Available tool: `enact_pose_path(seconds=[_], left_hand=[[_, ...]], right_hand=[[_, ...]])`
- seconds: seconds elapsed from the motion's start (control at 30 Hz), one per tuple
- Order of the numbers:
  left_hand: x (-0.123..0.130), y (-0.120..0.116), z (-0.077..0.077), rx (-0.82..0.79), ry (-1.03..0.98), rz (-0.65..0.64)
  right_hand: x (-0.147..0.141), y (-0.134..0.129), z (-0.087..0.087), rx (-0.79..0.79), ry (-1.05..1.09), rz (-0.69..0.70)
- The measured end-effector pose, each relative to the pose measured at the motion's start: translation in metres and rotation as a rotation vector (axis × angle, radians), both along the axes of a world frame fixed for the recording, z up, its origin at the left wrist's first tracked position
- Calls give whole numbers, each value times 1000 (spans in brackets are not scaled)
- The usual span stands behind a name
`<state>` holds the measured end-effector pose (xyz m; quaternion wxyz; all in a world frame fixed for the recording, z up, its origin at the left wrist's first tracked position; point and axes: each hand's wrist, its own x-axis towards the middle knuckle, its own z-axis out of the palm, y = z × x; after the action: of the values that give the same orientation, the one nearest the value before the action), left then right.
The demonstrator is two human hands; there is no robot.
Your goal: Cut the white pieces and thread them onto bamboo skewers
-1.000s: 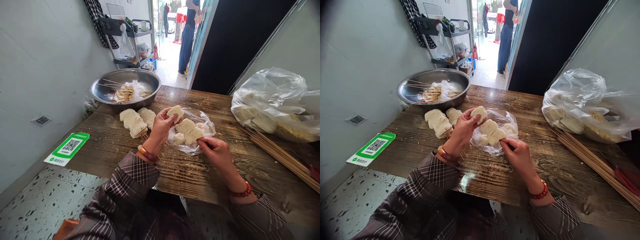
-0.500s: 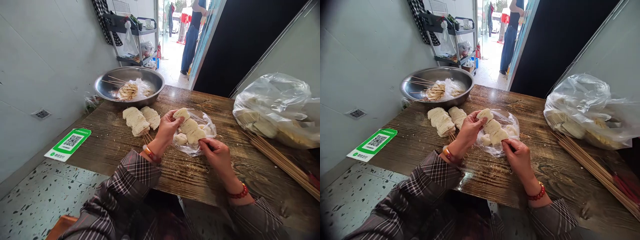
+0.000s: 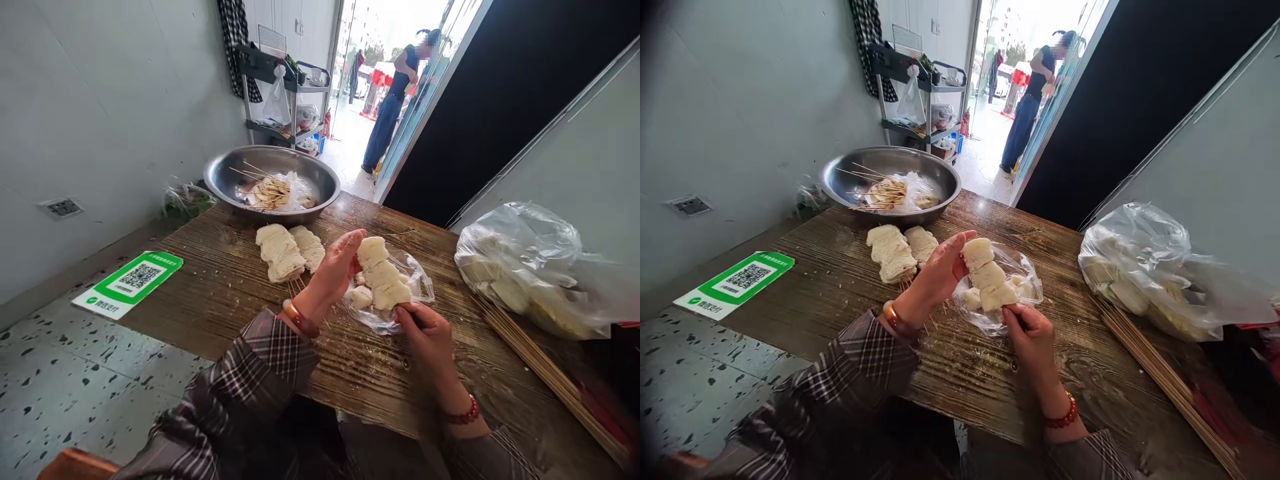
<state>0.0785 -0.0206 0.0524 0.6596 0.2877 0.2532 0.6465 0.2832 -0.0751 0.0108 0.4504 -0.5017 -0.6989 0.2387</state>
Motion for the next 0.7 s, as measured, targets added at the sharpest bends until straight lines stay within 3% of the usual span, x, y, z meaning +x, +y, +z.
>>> enact_pose_path(seconds=[0.17,0.5,0.7], left_hand=[[6,-3,-1,44,19,-14],[19,-10,-3,125,168,148],[16,-13,2,117,126,107]], right_hand=[[1,2,-4,-17,8,0],[7,4,-17,-80,47,-26],[6,5,-14,-82,46,-37]])
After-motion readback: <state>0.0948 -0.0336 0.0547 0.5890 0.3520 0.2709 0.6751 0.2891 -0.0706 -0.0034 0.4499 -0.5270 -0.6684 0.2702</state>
